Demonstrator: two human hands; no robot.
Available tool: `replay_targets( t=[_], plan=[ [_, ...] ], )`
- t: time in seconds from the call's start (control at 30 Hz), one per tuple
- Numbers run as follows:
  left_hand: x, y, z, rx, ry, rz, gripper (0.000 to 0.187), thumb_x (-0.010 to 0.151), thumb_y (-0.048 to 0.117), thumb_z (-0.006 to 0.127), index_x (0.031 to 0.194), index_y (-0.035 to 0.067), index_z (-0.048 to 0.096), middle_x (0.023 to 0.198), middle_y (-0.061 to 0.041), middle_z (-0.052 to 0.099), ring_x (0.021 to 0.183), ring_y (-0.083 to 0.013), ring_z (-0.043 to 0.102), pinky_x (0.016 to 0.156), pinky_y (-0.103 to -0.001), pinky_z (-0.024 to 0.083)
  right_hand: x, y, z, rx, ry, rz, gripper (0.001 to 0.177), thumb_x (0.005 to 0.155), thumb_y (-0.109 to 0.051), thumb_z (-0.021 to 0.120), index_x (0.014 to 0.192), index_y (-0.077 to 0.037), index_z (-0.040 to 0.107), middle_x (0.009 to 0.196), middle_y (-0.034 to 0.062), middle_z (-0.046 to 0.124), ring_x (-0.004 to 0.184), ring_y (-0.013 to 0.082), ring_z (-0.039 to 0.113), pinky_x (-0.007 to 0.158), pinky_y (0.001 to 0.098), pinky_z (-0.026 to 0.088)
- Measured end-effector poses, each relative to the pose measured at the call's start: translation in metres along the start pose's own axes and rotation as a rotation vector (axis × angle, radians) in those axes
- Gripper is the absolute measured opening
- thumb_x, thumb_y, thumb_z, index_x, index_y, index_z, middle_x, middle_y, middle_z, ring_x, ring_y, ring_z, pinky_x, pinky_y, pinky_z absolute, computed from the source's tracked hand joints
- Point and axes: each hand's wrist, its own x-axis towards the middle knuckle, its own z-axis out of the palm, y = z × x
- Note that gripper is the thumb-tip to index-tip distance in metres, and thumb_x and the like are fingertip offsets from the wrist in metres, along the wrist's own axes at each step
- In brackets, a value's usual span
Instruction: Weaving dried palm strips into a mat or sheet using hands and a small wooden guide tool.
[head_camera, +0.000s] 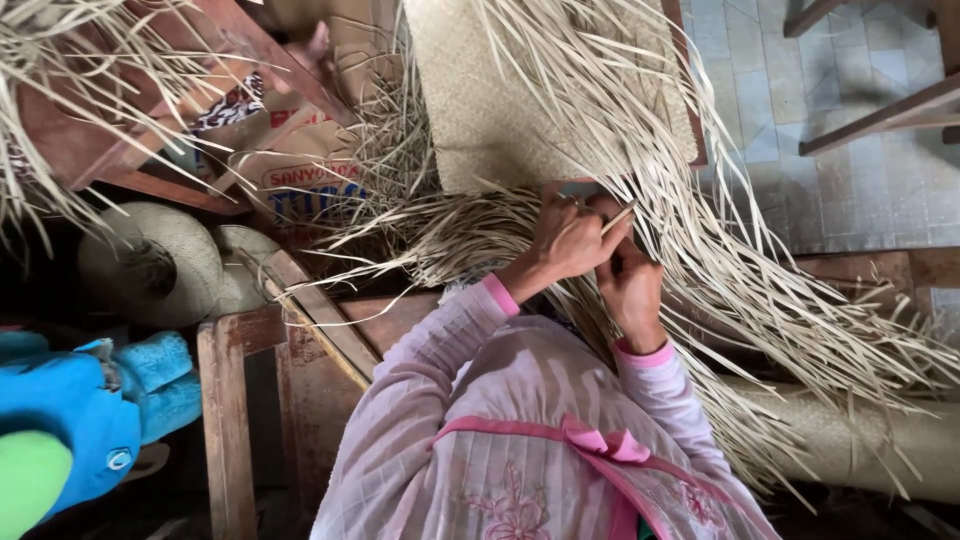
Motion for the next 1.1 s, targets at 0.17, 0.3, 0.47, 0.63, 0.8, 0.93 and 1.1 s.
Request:
replay_targets(
  t=[0.17, 0.3, 0.47, 0.63, 0.8, 0.93, 1.1],
  plan=[
    [0.001, -0.011, 0.007, 0.019, 0.02, 0.083, 0.052, 0.082, 0.042, 0.037, 0.048, 0.01, 0.059, 0.047, -0.013, 0.056, 0.064, -0.0275, 0.062, 0.082, -0.047, 0.029, 0.0, 0.007, 0.006, 0.033, 0.014, -0.005, 0.016, 0.079, -0.016, 0.062, 0.067, -0.007, 0.056, 0.049, 0.0119, 0.052, 0.05, 0.0315, 0.056, 0.046, 0.035, 0.041],
    [0.005, -0.013, 0.005, -0.055, 0.034, 0.001, 0.056, 0.083, 0.046, 0.037, 0.046, 0.009, 0.057, 0.049, -0.016, 0.059, 0.065, -0.028, 0.064, 0.085, -0.043, 0.029, -0.001, 0.023, 0.015, 0.062, 0.031, -0.003, 0.012, 0.079, -0.013, 0.06, 0.068, -0.008, 0.058, 0.048, 0.0117, 0.052, 0.05, 0.0303, 0.057, 0.045, 0.0329, 0.041],
    [0.017, -0.014, -0.04, -0.372, -0.107, -0.428, 0.054, 0.08, 0.045, 0.042, 0.059, -0.001, 0.062, 0.054, -0.019, 0.061, 0.065, -0.0308, 0.066, 0.065, -0.038, 0.045, -0.001, 0.005, 0.002, 0.113, 0.004, -0.006, 0.014, 0.08, -0.013, 0.06, 0.066, -0.01, 0.06, 0.046, 0.0103, 0.051, 0.046, 0.0264, 0.057, 0.042, 0.028, 0.04],
    [0.017, -0.097, 0.002, 0.187, 0.22, -0.13, 0.055, 0.08, 0.048, 0.046, 0.054, 0.003, 0.062, 0.053, -0.02, 0.058, 0.053, -0.0299, 0.062, 0.084, -0.044, 0.03, -0.009, -0.018, -0.02, 0.194, -0.086, 0.067, 0.01, 0.077, -0.012, 0.06, 0.067, -0.013, 0.062, 0.045, 0.0041, 0.051, 0.04, 0.0137, 0.049, 0.043, 0.0261, 0.039],
    [0.02, -0.122, -0.002, 0.228, 0.271, -0.111, 0.054, 0.082, 0.05, 0.046, 0.049, 0.01, 0.061, 0.05, -0.019, 0.055, 0.055, -0.0265, 0.061, 0.087, -0.044, 0.026, -0.012, -0.033, -0.05, 0.268, -0.129, 0.099, 0.01, 0.078, -0.007, 0.06, 0.069, -0.009, 0.064, 0.044, 0.0062, 0.05, 0.043, 0.0098, 0.042, 0.043, 0.0241, 0.036],
    [0.026, -0.14, -0.017, 0.24, 0.21, -0.203, 0.054, 0.083, 0.05, 0.047, 0.05, 0.01, 0.062, 0.055, -0.02, 0.057, 0.056, -0.0286, 0.062, 0.084, -0.045, 0.027, -0.017, -0.043, -0.072, 0.237, -0.131, 0.152, 0.009, 0.079, -0.008, 0.061, 0.071, -0.009, 0.064, 0.047, 0.0061, 0.053, 0.049, 0.0069, 0.046, 0.045, 0.0241, 0.037],
    [0.031, -0.115, -0.056, -0.315, 0.023, -0.296, 0.029, 0.088, 0.037, 0.046, 0.078, 0.012, 0.057, 0.072, -0.005, 0.056, 0.045, -0.0083, 0.042, 0.059, -0.027, 0.026, -0.004, -0.024, -0.07, 0.199, -0.17, 0.053, 0.007, 0.086, -0.002, 0.055, 0.081, -0.003, 0.06, 0.054, 0.002, 0.053, 0.038, 0.0065, 0.037, 0.035, 0.02, 0.028]
  ],
)
